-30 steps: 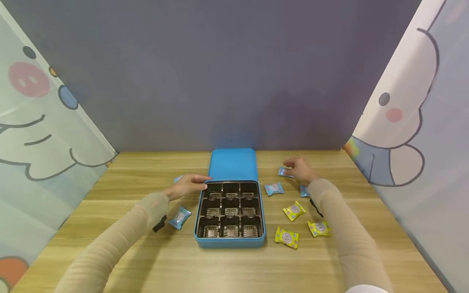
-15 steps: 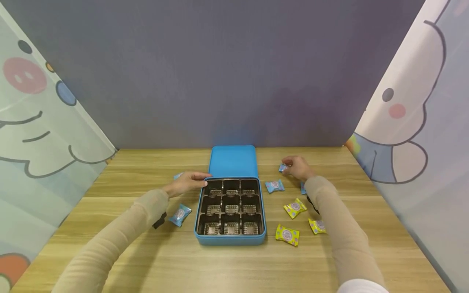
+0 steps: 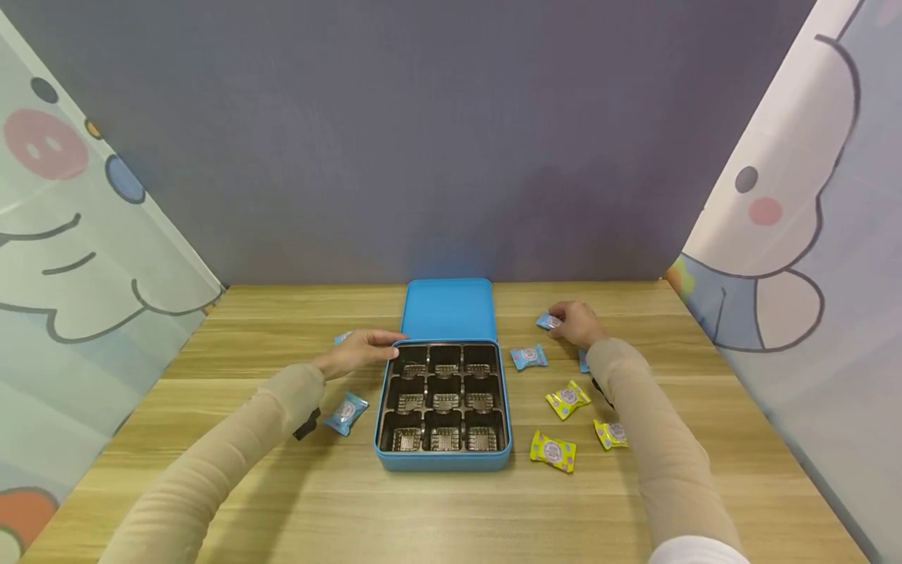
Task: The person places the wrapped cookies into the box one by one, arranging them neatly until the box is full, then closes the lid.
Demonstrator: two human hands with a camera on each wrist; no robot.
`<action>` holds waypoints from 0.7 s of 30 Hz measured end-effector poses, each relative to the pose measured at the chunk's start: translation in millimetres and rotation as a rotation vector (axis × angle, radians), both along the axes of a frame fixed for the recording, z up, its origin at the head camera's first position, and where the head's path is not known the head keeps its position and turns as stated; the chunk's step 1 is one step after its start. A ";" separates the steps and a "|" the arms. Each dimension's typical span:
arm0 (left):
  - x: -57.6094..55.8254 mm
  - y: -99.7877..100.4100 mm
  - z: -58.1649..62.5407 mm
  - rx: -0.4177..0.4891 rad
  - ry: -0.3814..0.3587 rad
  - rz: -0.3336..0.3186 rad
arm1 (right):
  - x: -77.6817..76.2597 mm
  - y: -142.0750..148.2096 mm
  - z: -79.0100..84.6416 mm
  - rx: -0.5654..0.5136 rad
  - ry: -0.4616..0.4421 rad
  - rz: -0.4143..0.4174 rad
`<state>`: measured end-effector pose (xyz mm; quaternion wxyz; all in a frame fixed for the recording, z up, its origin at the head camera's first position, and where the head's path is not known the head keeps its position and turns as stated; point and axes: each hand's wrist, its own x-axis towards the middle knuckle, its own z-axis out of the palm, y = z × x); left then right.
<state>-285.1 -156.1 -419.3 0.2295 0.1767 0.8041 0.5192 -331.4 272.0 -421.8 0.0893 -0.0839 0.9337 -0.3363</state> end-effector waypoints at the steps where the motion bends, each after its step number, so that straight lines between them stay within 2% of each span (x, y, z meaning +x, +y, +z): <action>1: 0.6 0.1 0.1 0.003 0.004 0.000 | 0.1 -0.2 0.5 0.003 -0.003 0.002; 10: 2.9 1.8 3.4 0.007 0.005 0.002 | 2.3 0.2 1.6 0.004 -0.033 -0.006; 13: 5.2 2.7 6.9 0.002 0.007 0.004 | 4.9 0.0 3.2 -0.040 -0.042 -0.028; 18: 14.0 4.8 19.0 0.003 -0.008 0.005 | 9.7 -2.0 9.3 -0.084 -0.007 -0.036; 21: 16.4 5.1 22.3 0.002 -0.002 0.002 | 12.6 -4.6 13.7 -0.086 0.028 -0.032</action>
